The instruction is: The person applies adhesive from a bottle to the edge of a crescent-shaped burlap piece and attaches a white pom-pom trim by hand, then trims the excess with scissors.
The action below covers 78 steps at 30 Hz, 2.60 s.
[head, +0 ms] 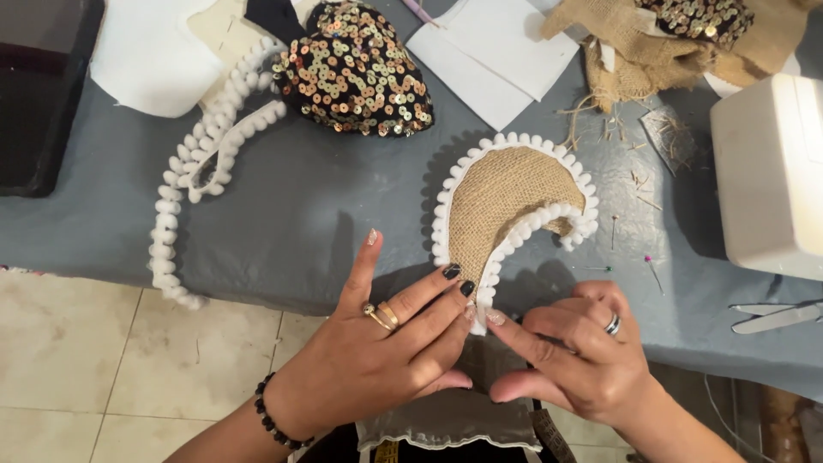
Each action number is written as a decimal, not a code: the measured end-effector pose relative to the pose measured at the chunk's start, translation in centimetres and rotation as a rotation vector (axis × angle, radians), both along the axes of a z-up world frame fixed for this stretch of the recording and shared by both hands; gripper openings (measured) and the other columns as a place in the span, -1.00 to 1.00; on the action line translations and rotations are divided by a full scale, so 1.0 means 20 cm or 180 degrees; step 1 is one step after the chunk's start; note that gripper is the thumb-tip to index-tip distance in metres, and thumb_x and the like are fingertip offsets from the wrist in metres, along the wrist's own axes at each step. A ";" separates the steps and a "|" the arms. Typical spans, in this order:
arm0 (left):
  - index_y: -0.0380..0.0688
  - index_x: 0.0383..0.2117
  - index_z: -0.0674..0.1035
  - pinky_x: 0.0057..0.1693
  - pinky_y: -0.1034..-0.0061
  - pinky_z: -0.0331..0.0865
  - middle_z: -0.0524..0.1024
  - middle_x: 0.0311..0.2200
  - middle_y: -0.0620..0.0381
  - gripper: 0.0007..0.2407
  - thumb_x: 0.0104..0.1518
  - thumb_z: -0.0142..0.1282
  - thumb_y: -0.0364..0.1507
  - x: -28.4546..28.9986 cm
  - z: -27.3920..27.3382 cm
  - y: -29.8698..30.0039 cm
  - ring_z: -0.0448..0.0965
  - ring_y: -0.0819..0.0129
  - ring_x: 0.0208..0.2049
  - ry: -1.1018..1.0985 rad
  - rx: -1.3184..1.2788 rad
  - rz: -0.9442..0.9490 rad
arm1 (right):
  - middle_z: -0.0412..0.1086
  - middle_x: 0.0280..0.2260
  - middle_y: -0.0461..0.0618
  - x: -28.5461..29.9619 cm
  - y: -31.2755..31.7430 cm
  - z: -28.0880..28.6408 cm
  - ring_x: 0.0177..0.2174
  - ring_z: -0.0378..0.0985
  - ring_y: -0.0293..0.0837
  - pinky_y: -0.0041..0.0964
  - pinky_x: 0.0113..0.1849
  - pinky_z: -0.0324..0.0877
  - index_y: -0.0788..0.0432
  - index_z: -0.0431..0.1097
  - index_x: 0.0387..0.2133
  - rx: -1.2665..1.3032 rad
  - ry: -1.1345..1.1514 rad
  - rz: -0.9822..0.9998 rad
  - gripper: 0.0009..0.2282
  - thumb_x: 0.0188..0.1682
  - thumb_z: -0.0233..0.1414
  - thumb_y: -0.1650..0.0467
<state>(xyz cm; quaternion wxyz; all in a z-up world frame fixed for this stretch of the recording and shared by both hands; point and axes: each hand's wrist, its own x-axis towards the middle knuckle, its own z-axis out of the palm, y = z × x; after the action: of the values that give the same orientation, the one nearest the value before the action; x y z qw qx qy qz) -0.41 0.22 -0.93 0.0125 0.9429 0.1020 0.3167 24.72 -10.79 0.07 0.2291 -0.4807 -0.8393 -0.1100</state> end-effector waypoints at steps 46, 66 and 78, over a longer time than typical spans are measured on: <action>-0.02 -0.17 0.57 0.28 -0.42 0.10 0.56 -0.05 0.19 -0.87 0.30 0.28 -0.36 0.09 -0.04 -0.06 0.63 0.31 0.04 -0.0783 -0.0383 0.0315 | 0.53 -0.31 -0.02 -0.04 0.06 0.11 -0.38 0.59 -0.18 -0.27 -0.22 0.38 0.13 0.58 -0.27 -0.0470 0.1114 -0.0170 -0.89 -0.05 0.17 0.48; -0.04 -0.34 0.61 0.22 -0.12 0.30 0.61 -0.25 0.22 -0.82 0.34 0.13 -0.26 0.03 0.16 -0.01 0.64 0.35 -0.13 -0.1046 -0.0143 0.0241 | 0.55 -0.49 -0.10 0.12 0.02 0.18 -0.48 0.58 -0.27 -0.32 -0.25 0.46 0.12 0.50 -0.49 0.0036 0.1190 -0.0464 -0.90 -0.19 0.25 0.38; -0.27 -0.12 0.59 0.32 0.08 0.28 0.53 -0.05 -0.01 -0.49 0.11 0.36 -0.02 0.20 0.34 0.29 0.49 0.12 0.05 0.0246 0.0284 -0.0943 | 0.36 0.04 -0.01 0.22 0.37 0.31 0.01 0.47 0.05 0.00 -0.08 0.29 -0.06 0.38 0.05 -0.0784 0.0111 -0.0504 -0.71 0.05 0.08 0.31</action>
<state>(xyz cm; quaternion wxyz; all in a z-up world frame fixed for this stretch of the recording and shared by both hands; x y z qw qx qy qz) 3.62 5.92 5.93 0.0132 0.9588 -0.0519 0.2790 29.07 -3.43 6.25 0.1736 -0.5716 -0.8018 -0.0155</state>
